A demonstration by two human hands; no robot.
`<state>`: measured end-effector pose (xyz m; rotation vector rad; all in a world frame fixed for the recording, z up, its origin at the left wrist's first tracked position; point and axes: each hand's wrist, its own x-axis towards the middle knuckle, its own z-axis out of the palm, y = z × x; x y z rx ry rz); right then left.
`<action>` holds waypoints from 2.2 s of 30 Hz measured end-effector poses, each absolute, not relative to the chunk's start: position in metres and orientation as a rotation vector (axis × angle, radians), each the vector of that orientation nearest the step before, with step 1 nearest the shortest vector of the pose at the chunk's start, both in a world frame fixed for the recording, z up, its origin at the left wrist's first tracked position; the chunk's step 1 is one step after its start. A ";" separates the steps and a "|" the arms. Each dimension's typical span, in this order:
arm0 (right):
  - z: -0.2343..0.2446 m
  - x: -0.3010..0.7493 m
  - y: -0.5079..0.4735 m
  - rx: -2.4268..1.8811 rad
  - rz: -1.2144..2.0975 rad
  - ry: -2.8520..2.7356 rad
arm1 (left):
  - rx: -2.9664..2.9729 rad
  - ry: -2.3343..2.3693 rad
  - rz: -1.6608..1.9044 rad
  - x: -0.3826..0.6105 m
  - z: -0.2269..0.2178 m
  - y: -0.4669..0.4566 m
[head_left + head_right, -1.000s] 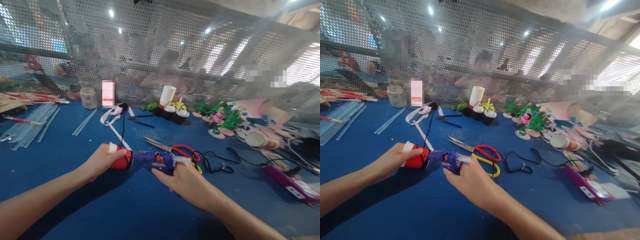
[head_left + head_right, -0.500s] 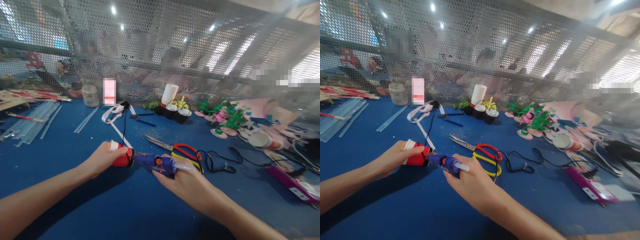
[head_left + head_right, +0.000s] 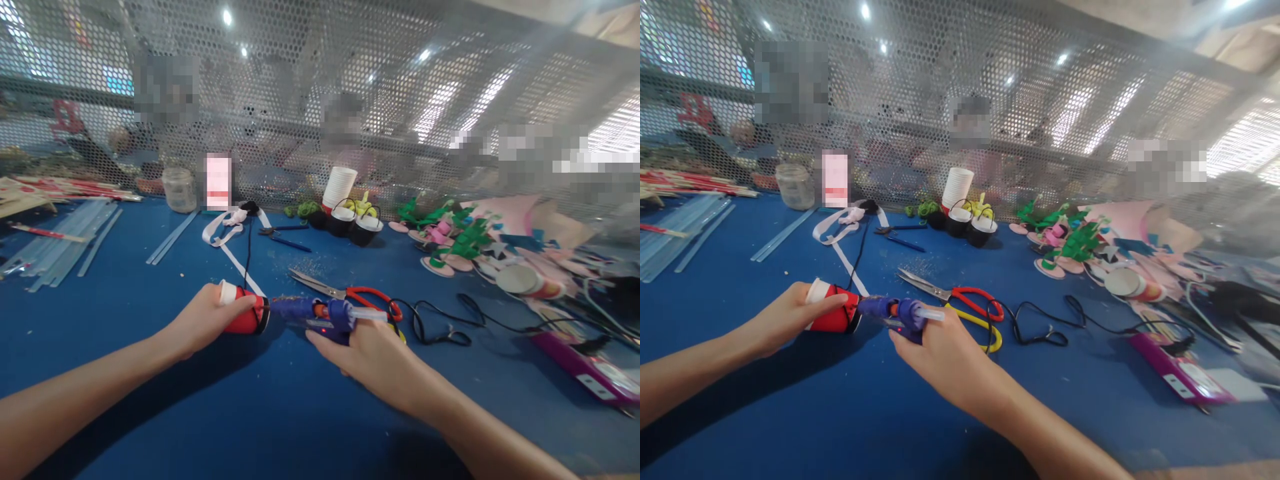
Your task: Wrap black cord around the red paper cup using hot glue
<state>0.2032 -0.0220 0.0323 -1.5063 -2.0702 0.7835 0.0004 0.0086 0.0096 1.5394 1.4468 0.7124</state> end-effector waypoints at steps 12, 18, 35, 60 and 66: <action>0.031 0.201 -0.014 -1.531 0.699 -2.082 | 1.651 1.454 0.677 -0.001 0.006 0.007; 0.035 0.203 -0.020 -1.544 0.729 -2.088 | 1.647 1.428 0.679 0.000 0.005 0.008; 0.029 0.200 -0.012 -1.536 0.733 -2.061 | 1.691 1.459 0.639 -0.001 0.006 0.005; 0.029 0.205 -0.029 -1.363 0.690 -2.245 | 1.525 1.493 0.688 -0.001 0.007 0.008; 0.031 0.206 -0.028 -1.417 0.699 -2.162 | 1.515 1.505 0.665 -0.001 0.009 0.008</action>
